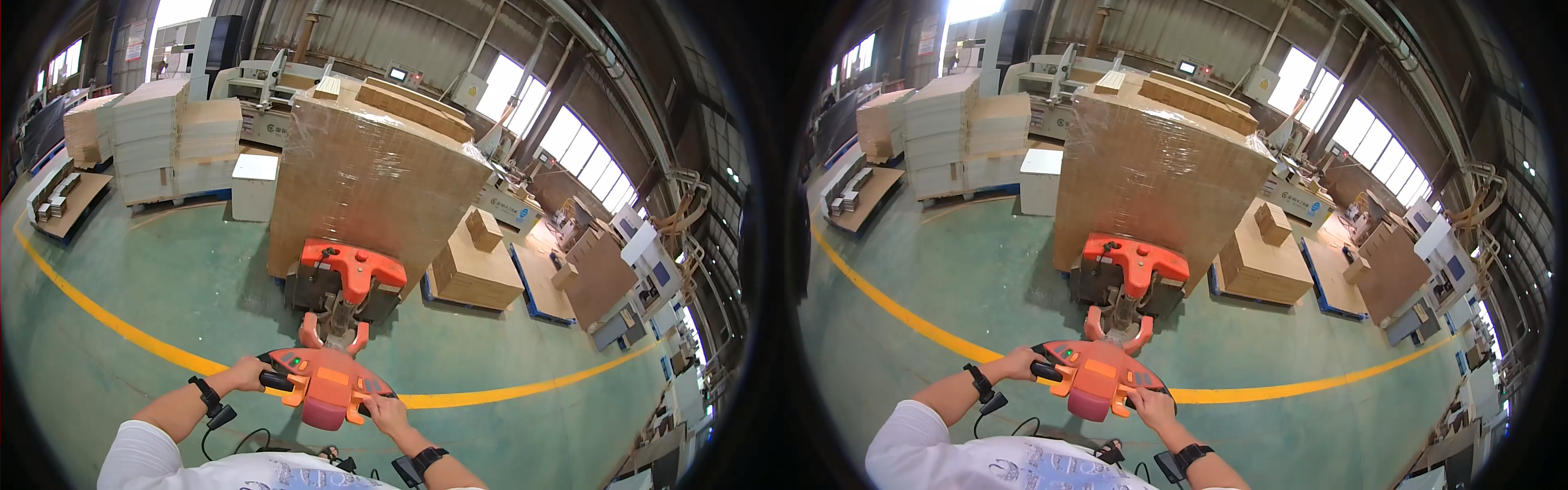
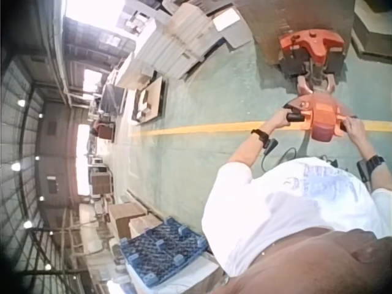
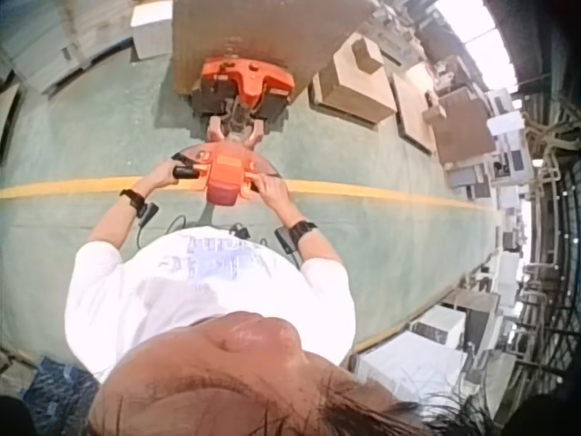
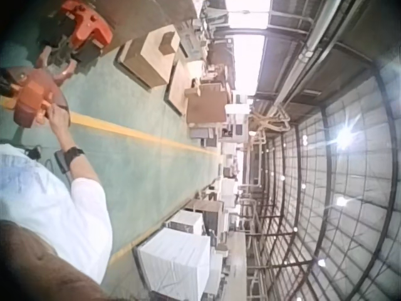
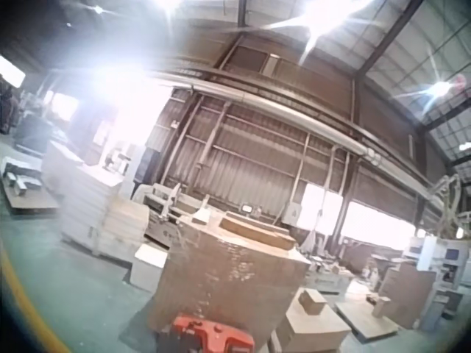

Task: Feeding wooden panels into an edge-banding machine and moving a large wrapped pallet of furniture parts using a manual pallet jack.

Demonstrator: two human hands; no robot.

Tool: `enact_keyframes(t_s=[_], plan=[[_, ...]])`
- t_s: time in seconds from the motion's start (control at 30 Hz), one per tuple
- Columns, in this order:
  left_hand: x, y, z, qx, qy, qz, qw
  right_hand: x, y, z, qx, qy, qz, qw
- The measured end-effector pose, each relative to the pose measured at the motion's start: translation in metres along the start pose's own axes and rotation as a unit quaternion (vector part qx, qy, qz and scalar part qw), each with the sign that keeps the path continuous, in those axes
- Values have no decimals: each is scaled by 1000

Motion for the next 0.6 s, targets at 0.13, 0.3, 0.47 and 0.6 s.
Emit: enact_keyframes(t_s=[0.13,0.3,0.47,0.6], plan=[[3,-3,-4,-2,6,1,1000,4,-4,5,-20,-29,-35,999],[4,4,1,-1,2,7,1000,6,-3,3,-27,-52,-24,998],[6,-5,-6,0,9,3,1000,5,-3,-1,-30,-53,-29,998],[5,-4,-5,1,10,19,1000,5,-5,2,-39,-52,-17,998]])
Point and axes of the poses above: each hand's wrist, its own x-axis towards the middle knuckle, its own y-axis out of the back of the hand, z = x × y, the point moved 4 cm from there along x, towards the middle knuckle, and after that the axes turned 8 degrees about x, right-handed, at the moved point
